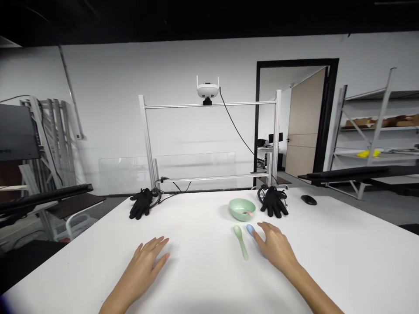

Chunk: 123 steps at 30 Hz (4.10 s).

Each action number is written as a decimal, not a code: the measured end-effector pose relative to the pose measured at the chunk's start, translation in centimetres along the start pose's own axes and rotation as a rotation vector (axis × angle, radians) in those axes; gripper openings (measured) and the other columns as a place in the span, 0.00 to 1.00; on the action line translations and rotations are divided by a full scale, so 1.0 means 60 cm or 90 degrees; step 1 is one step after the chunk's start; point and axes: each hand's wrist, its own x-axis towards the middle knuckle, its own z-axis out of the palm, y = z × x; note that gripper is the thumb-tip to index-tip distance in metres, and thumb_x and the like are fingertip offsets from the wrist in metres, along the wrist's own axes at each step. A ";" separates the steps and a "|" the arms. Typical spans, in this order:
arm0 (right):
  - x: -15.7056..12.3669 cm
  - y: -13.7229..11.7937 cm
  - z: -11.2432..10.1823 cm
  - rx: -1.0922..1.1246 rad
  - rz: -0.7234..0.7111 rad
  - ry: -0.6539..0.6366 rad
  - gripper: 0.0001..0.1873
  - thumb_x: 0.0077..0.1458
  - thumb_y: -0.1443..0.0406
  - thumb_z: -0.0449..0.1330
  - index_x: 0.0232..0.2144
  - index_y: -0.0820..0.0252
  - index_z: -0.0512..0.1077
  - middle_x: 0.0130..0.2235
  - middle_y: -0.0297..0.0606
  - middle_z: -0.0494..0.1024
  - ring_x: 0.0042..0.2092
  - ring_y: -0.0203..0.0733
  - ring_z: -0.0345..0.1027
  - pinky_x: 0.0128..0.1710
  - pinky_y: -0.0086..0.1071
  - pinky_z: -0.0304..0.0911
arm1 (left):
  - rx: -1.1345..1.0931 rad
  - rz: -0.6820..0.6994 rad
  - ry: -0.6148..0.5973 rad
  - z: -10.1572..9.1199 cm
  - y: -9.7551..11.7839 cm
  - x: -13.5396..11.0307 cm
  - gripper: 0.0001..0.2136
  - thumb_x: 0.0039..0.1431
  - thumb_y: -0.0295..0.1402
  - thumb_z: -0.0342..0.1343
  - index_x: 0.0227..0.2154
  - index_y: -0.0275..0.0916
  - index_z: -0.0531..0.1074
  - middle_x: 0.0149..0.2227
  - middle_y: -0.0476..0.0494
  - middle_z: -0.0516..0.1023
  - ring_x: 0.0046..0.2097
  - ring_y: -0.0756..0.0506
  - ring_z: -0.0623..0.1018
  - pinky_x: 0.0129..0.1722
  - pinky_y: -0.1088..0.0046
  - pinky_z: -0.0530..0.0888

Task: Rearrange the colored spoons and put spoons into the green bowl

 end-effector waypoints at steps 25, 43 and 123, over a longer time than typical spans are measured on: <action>-0.021 0.005 0.021 -0.001 -0.008 -0.006 0.32 0.64 0.49 0.47 0.58 0.60 0.73 0.61 0.46 0.74 0.63 0.56 0.65 0.56 0.44 0.67 | 0.003 -0.008 -0.023 -0.002 0.004 -0.003 0.26 0.72 0.47 0.41 0.67 0.45 0.65 0.69 0.42 0.66 0.71 0.35 0.62 0.69 0.43 0.56; 0.240 -0.043 0.013 -0.130 0.085 -0.177 0.24 0.59 0.57 0.59 0.49 0.72 0.77 0.50 0.62 0.79 0.52 0.60 0.75 0.45 0.40 0.67 | 0.007 -0.006 -0.040 -0.008 0.010 -0.007 0.26 0.72 0.46 0.41 0.67 0.44 0.65 0.69 0.42 0.66 0.71 0.35 0.62 0.69 0.43 0.57; 0.033 0.060 0.033 -0.111 0.164 -0.218 0.12 0.59 0.60 0.51 0.33 0.60 0.72 0.42 0.51 0.79 0.41 0.52 0.74 0.37 0.38 0.63 | -0.018 0.017 -0.006 -0.003 0.009 -0.013 0.25 0.72 0.48 0.42 0.66 0.47 0.67 0.68 0.42 0.68 0.70 0.34 0.64 0.68 0.43 0.58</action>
